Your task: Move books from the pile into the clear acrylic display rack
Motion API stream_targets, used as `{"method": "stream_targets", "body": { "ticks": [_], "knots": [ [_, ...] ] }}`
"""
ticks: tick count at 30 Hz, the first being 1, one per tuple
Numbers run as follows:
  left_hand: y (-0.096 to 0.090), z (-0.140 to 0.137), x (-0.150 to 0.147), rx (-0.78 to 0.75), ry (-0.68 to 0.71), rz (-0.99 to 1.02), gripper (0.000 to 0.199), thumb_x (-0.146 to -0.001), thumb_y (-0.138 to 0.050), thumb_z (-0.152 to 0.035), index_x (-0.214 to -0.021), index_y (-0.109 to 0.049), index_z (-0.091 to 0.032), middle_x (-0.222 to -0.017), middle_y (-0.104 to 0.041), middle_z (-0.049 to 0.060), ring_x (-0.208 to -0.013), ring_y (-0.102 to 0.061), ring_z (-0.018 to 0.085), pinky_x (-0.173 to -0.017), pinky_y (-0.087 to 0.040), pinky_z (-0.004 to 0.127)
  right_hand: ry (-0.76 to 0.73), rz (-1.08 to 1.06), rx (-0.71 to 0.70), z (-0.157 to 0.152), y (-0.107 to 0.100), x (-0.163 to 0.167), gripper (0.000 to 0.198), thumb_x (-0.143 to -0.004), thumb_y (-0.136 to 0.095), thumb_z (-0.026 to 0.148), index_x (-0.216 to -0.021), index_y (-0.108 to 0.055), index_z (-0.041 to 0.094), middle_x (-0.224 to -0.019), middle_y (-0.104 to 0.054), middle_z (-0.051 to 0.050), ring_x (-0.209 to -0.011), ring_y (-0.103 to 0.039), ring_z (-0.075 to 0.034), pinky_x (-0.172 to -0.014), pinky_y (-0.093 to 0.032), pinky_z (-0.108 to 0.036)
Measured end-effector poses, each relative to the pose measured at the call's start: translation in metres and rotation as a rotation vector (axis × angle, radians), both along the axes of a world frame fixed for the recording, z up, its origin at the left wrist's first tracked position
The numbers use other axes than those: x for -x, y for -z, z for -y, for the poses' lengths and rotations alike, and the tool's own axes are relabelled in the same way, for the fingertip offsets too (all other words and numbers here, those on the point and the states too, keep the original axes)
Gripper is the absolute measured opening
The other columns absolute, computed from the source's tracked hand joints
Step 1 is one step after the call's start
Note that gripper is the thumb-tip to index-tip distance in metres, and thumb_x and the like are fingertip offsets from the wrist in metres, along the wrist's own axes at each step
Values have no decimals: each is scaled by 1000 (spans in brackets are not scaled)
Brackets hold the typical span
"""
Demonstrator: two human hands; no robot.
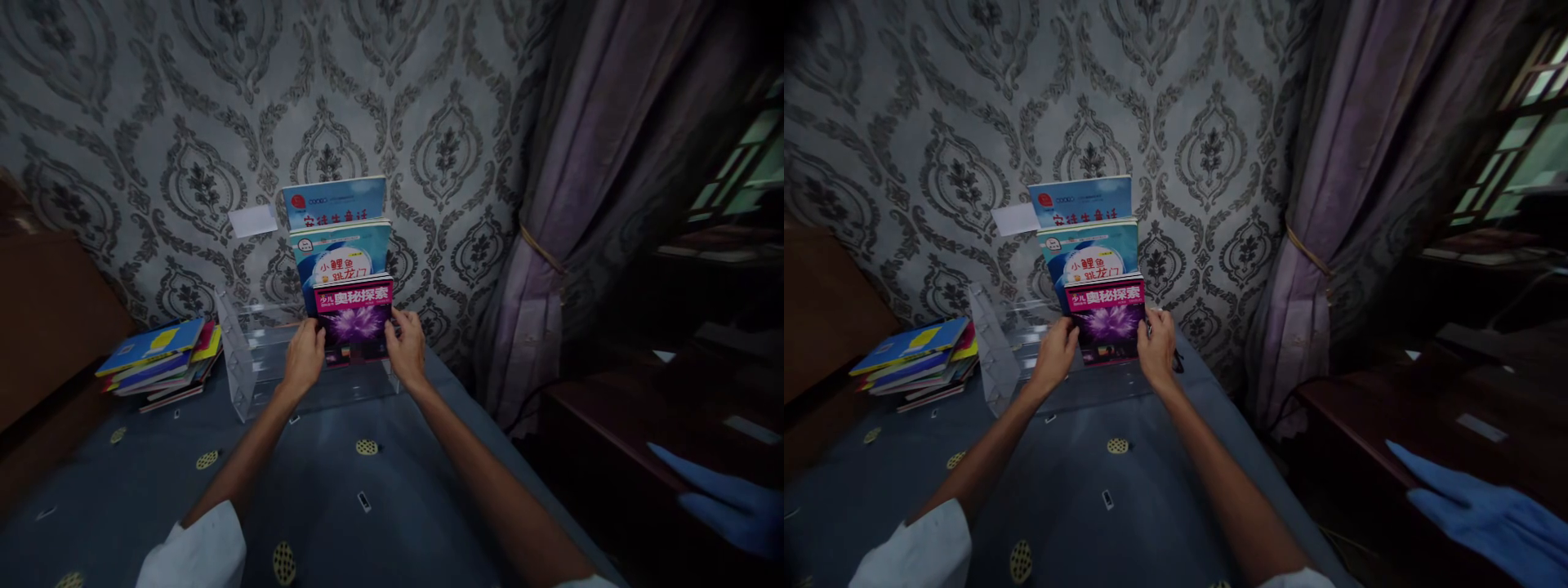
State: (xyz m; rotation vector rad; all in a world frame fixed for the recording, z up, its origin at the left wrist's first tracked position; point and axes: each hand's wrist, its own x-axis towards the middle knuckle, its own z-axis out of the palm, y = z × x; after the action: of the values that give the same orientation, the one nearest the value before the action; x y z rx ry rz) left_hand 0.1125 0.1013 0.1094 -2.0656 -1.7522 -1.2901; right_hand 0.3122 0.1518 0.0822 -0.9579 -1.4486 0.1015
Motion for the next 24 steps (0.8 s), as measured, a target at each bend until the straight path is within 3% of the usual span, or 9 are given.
{"method": "stream_targets", "body": {
  "ticks": [8,17,24],
  "knots": [
    [4,1,-2,87,-80,-59,17,-100,-41,-22,-102,-57,-19,-96,-69,12,-93,-67,27,-80,-47,34,-12,25,-12,3,0,-1,42,-90,-47,20,-126,-68,21,-92,-60,-7,-88,-59,-26,-80,-52,-42],
    [2,3,-2,112,-102,-103,15,-100,-42,-22,-98,-57,-19,-92,-68,11,-91,-68,27,-78,-47,33,-57,-65,-12,1,0,-1,36,-86,-49,19,-116,-69,19,-101,-66,-10,-83,-61,-23,-78,-54,-41],
    [0,3,0,125,-104,-122,15,-99,-41,-21,-100,-55,-18,-95,-69,13,-92,-68,28,-77,-47,34,-116,-155,4,-1,0,-1,33,-82,-52,18,-107,-73,20,-93,-68,-7,-79,-61,-22,-73,-54,-37]
  ]
}}
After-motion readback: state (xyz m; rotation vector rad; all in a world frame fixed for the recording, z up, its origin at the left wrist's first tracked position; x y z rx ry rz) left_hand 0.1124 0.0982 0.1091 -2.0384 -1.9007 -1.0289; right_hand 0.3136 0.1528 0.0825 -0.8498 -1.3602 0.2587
